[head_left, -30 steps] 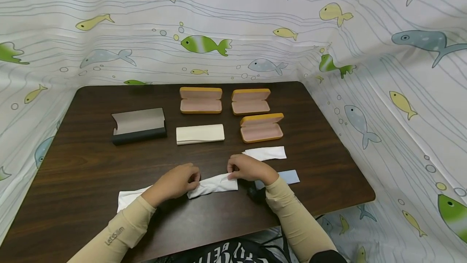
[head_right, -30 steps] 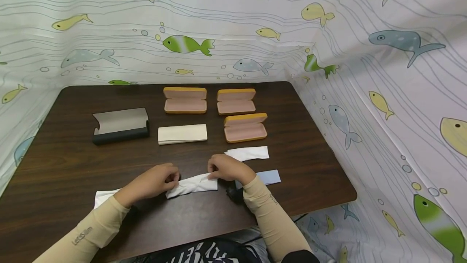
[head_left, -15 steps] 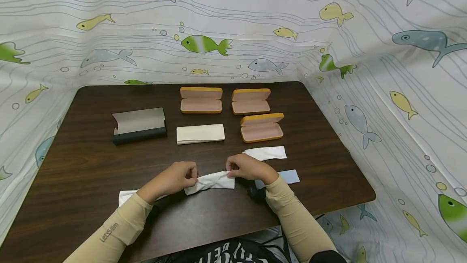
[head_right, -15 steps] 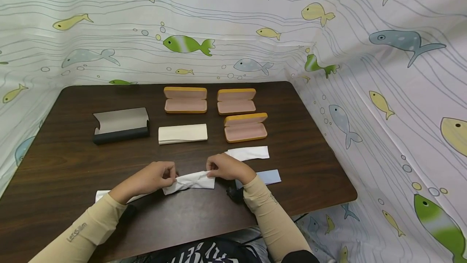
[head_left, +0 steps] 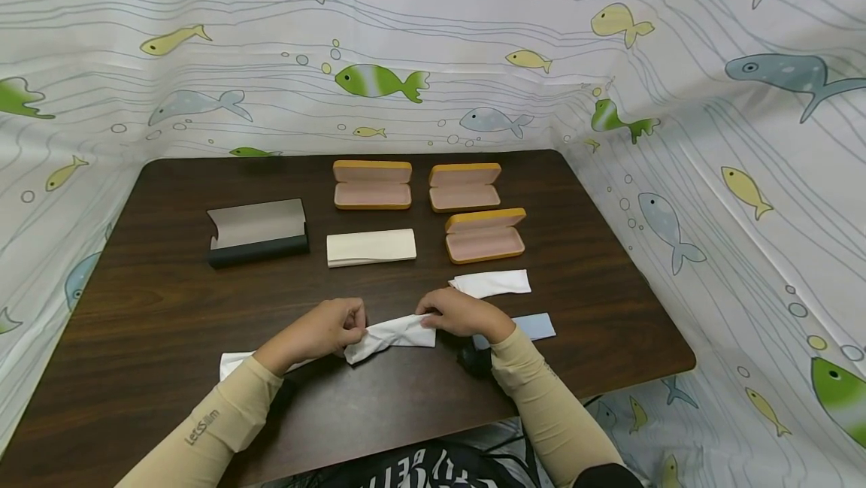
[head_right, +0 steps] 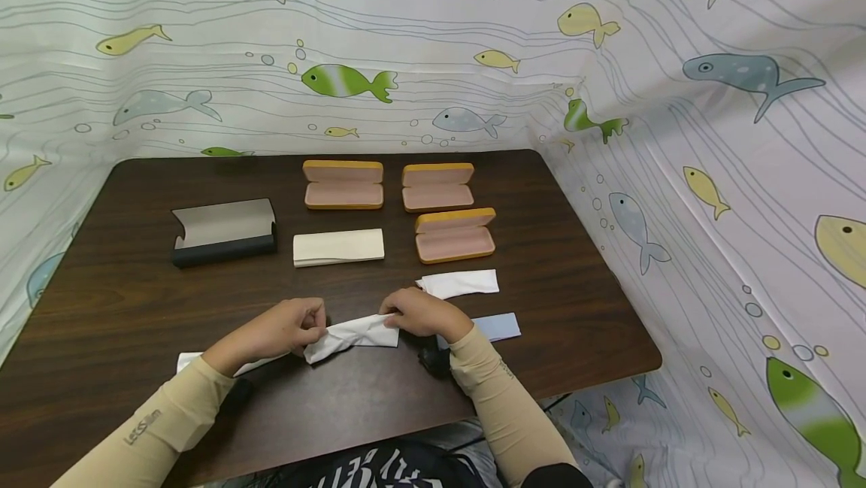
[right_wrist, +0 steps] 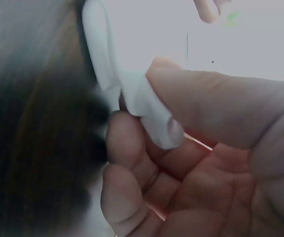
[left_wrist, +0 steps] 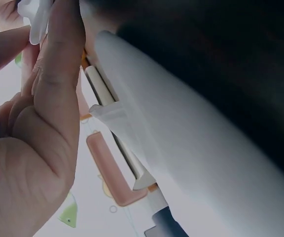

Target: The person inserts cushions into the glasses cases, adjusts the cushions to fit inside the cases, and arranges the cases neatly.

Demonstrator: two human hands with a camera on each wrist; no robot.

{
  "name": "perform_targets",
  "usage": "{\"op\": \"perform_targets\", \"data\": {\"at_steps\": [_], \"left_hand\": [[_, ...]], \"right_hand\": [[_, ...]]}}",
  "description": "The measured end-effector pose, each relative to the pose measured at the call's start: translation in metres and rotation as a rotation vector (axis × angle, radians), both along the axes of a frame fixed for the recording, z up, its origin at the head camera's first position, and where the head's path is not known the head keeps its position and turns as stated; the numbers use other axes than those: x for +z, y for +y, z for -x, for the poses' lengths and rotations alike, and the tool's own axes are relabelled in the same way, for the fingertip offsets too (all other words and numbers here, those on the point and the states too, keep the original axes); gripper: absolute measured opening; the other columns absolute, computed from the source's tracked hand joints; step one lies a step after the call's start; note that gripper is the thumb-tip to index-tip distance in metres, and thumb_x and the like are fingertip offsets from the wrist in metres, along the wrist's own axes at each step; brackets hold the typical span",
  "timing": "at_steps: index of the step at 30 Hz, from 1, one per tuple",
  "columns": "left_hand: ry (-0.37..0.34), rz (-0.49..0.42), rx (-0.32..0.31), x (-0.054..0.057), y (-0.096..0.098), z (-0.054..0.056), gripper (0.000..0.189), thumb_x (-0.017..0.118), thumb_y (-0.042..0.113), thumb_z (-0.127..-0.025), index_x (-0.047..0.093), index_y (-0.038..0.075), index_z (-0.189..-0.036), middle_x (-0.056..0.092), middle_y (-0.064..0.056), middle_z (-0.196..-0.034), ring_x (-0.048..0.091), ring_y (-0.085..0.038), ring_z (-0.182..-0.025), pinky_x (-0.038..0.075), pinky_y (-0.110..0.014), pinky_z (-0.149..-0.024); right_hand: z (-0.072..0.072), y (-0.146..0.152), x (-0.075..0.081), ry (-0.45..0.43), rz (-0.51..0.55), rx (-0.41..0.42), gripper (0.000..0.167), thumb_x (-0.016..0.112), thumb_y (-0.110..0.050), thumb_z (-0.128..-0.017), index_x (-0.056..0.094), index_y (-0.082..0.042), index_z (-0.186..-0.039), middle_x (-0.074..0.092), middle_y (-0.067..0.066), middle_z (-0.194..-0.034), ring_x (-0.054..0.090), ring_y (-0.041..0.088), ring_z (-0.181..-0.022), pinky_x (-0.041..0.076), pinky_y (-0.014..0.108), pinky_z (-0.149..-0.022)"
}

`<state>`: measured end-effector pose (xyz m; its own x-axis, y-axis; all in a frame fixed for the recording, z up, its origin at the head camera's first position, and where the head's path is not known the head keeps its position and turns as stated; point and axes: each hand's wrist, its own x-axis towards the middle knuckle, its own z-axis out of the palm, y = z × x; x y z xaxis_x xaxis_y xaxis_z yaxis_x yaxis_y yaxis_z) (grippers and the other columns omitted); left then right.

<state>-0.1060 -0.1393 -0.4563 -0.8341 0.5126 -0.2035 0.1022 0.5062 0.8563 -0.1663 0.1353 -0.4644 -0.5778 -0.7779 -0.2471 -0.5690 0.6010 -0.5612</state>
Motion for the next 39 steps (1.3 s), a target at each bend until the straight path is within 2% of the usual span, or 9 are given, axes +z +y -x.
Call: {"op": "perform_targets", "data": {"at_steps": [4, 6, 12, 15, 19, 26, 33, 36, 39], "left_hand": [[-0.036, -0.027, 0.009, -0.001, -0.001, 0.001, 0.012, 0.063, 0.002, -0.096, 0.055, 0.006, -0.087, 0.063, 0.0, -0.071, 0.056, -0.015, -0.064, 0.055, -0.032, -0.057], [-0.061, -0.052, 0.017, -0.001, -0.001, 0.001, 0.011, 0.062, 0.003, -0.096, 0.054, 0.005, -0.089, 0.062, -0.001, -0.073, 0.055, -0.016, -0.064, 0.055, -0.034, -0.058], [-0.124, -0.108, 0.034, 0.0, -0.006, 0.002, 0.011, 0.058, 0.008, -0.099, 0.053, 0.004, -0.091, 0.048, 0.0, -0.067, 0.049, -0.017, -0.065, 0.052, -0.036, -0.059], [-0.166, -0.136, 0.041, 0.002, -0.008, 0.003, 0.012, 0.056, 0.009, -0.101, 0.051, 0.004, -0.091, 0.044, 0.0, -0.068, 0.044, -0.016, -0.065, 0.05, -0.034, -0.057], [-0.232, -0.192, 0.052, 0.004, -0.009, 0.004, 0.012, 0.053, 0.009, -0.103, 0.049, 0.003, -0.093, 0.044, -0.002, -0.072, 0.046, -0.017, -0.068, 0.055, -0.037, -0.062], [-0.28, -0.276, 0.068, 0.002, -0.011, 0.007, 0.015, 0.052, 0.013, -0.105, 0.05, -0.001, -0.103, 0.05, -0.009, -0.088, 0.056, -0.022, -0.083, 0.06, -0.042, -0.07], [-0.328, -0.32, 0.105, 0.002, -0.011, 0.011, 0.031, 0.051, 0.024, -0.108, 0.05, -0.004, -0.122, 0.057, -0.016, -0.105, 0.061, -0.024, -0.09, 0.058, -0.039, -0.074], [-0.35, -0.35, 0.095, 0.003, -0.011, 0.013, 0.039, 0.054, 0.021, -0.107, 0.049, -0.008, -0.131, 0.062, -0.016, -0.109, 0.063, -0.023, -0.093, 0.058, -0.037, -0.076], [-0.363, -0.367, 0.077, 0.002, -0.011, 0.014, 0.04, 0.056, 0.017, -0.106, 0.049, -0.011, -0.134, 0.065, -0.015, -0.11, 0.064, -0.021, -0.094, 0.058, -0.035, -0.077]], "right_hand": [[0.001, 0.001, 0.0, -0.016, 0.027, 0.012, 0.018, 0.061, -0.012, -0.103, 0.071, -0.003, -0.115, 0.068, 0.006, -0.112, 0.063, 0.016, -0.1, 0.052, 0.031, -0.088], [0.002, 0.002, 0.001, -0.039, 0.053, 0.008, 0.017, 0.06, -0.012, -0.104, 0.07, -0.004, -0.114, 0.067, 0.004, -0.108, 0.06, 0.012, -0.092, 0.051, 0.029, -0.083], [0.005, 0.003, 0.006, -0.108, 0.126, -0.011, 0.015, 0.059, -0.012, -0.104, 0.071, -0.006, -0.11, 0.066, -0.002, -0.095, 0.049, 0.006, -0.074, 0.044, 0.024, -0.073], [0.005, 0.003, 0.008, -0.127, 0.155, -0.021, 0.016, 0.059, -0.012, -0.104, 0.071, -0.005, -0.111, 0.067, -0.003, -0.096, 0.051, 0.005, -0.076, 0.044, 0.023, -0.074], [0.005, 0.004, 0.006, -0.168, 0.206, -0.073, 0.016, 0.06, -0.011, -0.103, 0.071, -0.004, -0.112, 0.067, -0.002, -0.093, 0.054, 0.006, -0.077, 0.046, 0.023, -0.072], [0.005, 0.003, 0.001, -0.372, 0.336, -0.188, 0.02, 0.055, -0.004, -0.104, 0.066, 0.004, -0.12, 0.069, 0.01, -0.105, 0.067, 0.012, -0.088, 0.06, 0.03, -0.075], [0.004, 0.0, -0.001, -0.528, 0.419, -0.284, 0.024, 0.051, -0.005, -0.106, 0.064, 0.008, -0.121, 0.067, 0.015, -0.11, 0.067, 0.017, -0.093, 0.061, 0.035, -0.079], [0.004, -0.001, -0.001, -0.573, 0.445, -0.308, 0.024, 0.051, -0.006, -0.106, 0.063, 0.01, -0.121, 0.066, 0.016, -0.111, 0.067, 0.018, -0.093, 0.06, 0.036, -0.08], [0.004, -0.002, -0.001, -0.597, 0.456, -0.331, 0.025, 0.051, -0.007, -0.106, 0.062, 0.01, -0.122, 0.066, 0.016, -0.111, 0.067, 0.019, -0.092, 0.06, 0.037, -0.08]]}}
